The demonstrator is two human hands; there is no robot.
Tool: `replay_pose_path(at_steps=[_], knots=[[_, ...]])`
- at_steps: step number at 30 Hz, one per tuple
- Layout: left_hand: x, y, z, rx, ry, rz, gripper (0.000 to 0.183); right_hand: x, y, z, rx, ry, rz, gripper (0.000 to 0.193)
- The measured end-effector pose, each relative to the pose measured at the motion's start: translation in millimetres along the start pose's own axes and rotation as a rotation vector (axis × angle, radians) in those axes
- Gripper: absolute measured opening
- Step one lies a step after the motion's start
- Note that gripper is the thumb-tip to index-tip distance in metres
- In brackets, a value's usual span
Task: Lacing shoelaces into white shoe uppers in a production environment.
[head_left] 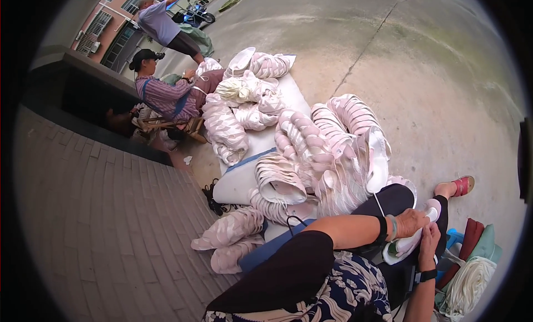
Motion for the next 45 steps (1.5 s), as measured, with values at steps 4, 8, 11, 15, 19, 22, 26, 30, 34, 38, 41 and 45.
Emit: replay_pose_path(at_steps=[4, 8, 11, 15, 19, 22, 26, 30, 34, 38, 41, 45], knots=[[8.5, 2.8, 1.1, 0.015, 0.011, -0.063, 0.012, -1.6, 2.0, -0.5, 0.024, 0.004, -0.009, 0.021], [5.1, 1.5, 5.9, 0.042, 0.025, -0.042, 0.011, 0.6, 1.6, 4.3, 0.043, 0.003, -0.086, 0.022], [4.0, 0.6, 0.3, -0.041, -0.097, -0.030, 0.010, 1.6, 1.6, 12.3, 0.084, 0.023, -0.120, 0.023], [22.6, 1.9, -10.3, -0.171, -0.138, -0.056, 0.013, -3.9, -3.3, 10.9, 0.093, 0.024, -0.149, 0.019], [33.2, 5.6, -11.1, -0.260, -0.231, -0.022, 0.012, -23.5, -14.3, -4.7, 0.146, -0.049, -0.073, 0.011], [-16.5, 7.9, -35.4, -0.297, -0.169, 0.081, 0.011, -9.1, -10.8, -50.3, -0.242, -0.567, -0.057, 0.024], [-98.3, -0.7, -75.1, -0.560, -0.341, 0.040, 0.014, -17.6, -24.1, -72.5, -0.460, -0.713, -0.061, 0.028], [-188.2, -33.3, -127.0, -0.900, -0.493, 0.242, 0.015, -36.9, -38.6, -52.9, -0.516, -0.835, 0.043, 0.024], [-194.7, -45.7, -132.2, -0.793, -0.088, -0.030, 0.016, -30.6, -43.0, -53.6, -0.531, -0.832, 0.065, 0.019], [-131.9, 14.6, 2.9, 0.030, 0.233, 0.009, 0.030, -34.1, -38.7, -55.2, -0.546, -0.826, 0.103, 0.008], [-61.8, 17.2, 29.8, 0.077, 0.222, -0.186, 0.039, -43.1, -38.9, -63.3, -0.504, -0.876, 0.086, 0.010], [-10.7, 6.9, 26.2, 0.196, 0.328, -0.343, 0.013, -59.7, -44.3, -56.2, -0.468, -0.928, 0.091, 0.015]])
Point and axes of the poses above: each hand's wrist, its own y-axis towards the middle knuckle, its own x-axis out of the palm, z = x × y, the point moved 10 cm from there along y, towards the middle knuckle, and after that the axes turned 9 degrees about z, right-handed, at the moved point
